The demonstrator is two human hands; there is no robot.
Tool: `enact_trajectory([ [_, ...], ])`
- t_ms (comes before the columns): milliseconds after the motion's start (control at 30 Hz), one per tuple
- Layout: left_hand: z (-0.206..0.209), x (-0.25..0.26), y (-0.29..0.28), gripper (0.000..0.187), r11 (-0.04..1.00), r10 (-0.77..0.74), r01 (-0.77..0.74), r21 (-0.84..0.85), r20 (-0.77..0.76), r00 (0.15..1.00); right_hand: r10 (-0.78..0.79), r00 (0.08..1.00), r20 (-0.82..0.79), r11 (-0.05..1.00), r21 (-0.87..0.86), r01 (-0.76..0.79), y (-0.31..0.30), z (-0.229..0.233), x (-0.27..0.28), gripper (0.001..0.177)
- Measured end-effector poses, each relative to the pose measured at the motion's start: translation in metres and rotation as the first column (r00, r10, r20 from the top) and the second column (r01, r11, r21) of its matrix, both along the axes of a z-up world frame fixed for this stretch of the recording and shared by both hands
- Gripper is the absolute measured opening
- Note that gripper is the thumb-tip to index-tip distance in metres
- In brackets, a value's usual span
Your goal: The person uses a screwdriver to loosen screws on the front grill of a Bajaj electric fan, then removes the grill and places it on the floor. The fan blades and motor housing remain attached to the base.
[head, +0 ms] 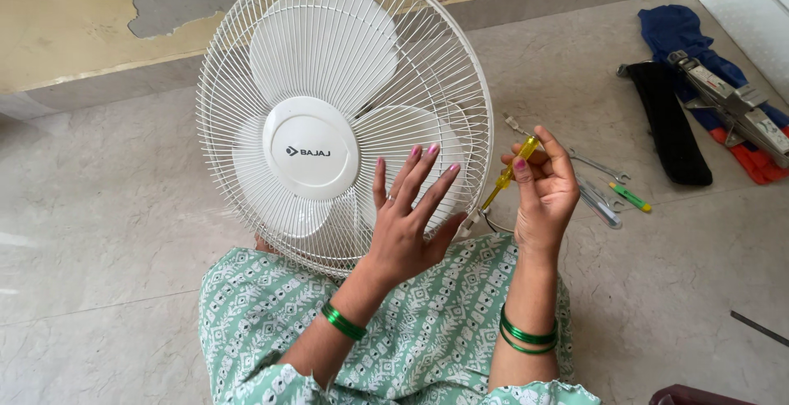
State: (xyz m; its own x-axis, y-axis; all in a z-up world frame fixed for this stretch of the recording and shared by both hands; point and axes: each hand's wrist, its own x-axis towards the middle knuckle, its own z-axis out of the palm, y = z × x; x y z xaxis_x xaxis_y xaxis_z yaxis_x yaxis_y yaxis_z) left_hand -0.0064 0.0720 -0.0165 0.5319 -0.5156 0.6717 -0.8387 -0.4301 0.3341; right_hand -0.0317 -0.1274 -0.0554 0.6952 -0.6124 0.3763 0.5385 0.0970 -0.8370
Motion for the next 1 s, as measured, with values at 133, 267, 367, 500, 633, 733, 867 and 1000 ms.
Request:
enact_trajectory([
  [133,0.035,0.026,-0.013,0.058,0.994,-0.102,0.100,0.054,0.030,0.994,0.103,0.993,0.053,0.995,-0.002,-0.103,-0.002,-0.004,-0.001,0.053],
  [267,0.053,0.039,-0.052,0.053,0.970,-0.134,0.101,0.222,0.141,0.981,0.135,0.990,0.041,0.990,0.043,-0.137,-0.009,-0.015,0.003,0.053],
  [367,0.054,0.041,-0.077,0.060,0.930,-0.137,0.068,0.362,0.169,0.976,0.121,0.991,0.051,0.992,0.021,-0.122,-0.010,-0.023,0.001,0.053],
  [500,0.053,0.044,-0.087,0.051,0.916,-0.158,0.105,0.387,0.109,0.981,0.165,0.981,0.103,0.986,0.016,-0.167,-0.009,-0.022,0.002,0.056],
  [633,0.055,0.050,-0.090,0.042,0.918,-0.176,0.145,0.370,0.051,0.983,0.160,0.983,0.090,0.987,0.016,-0.162,-0.007,-0.018,0.000,0.057],
  [733,0.056,0.053,-0.094,0.039,0.925,-0.181,0.142,0.352,0.080,0.980,0.192,0.974,0.116,0.979,0.038,-0.198,-0.007,-0.017,-0.002,0.058],
  [867,0.058,0.057,-0.092,0.028,0.940,-0.198,0.178,0.290,0.044,0.979,0.190,0.974,0.121,0.978,0.069,-0.199,-0.006,-0.018,-0.002,0.055],
  [1000,0.060,0.057,-0.091,0.018,0.958,-0.181,0.153,0.241,0.099,0.979,0.143,0.981,0.129,0.989,0.016,-0.147,-0.006,-0.018,0.000,0.048],
])
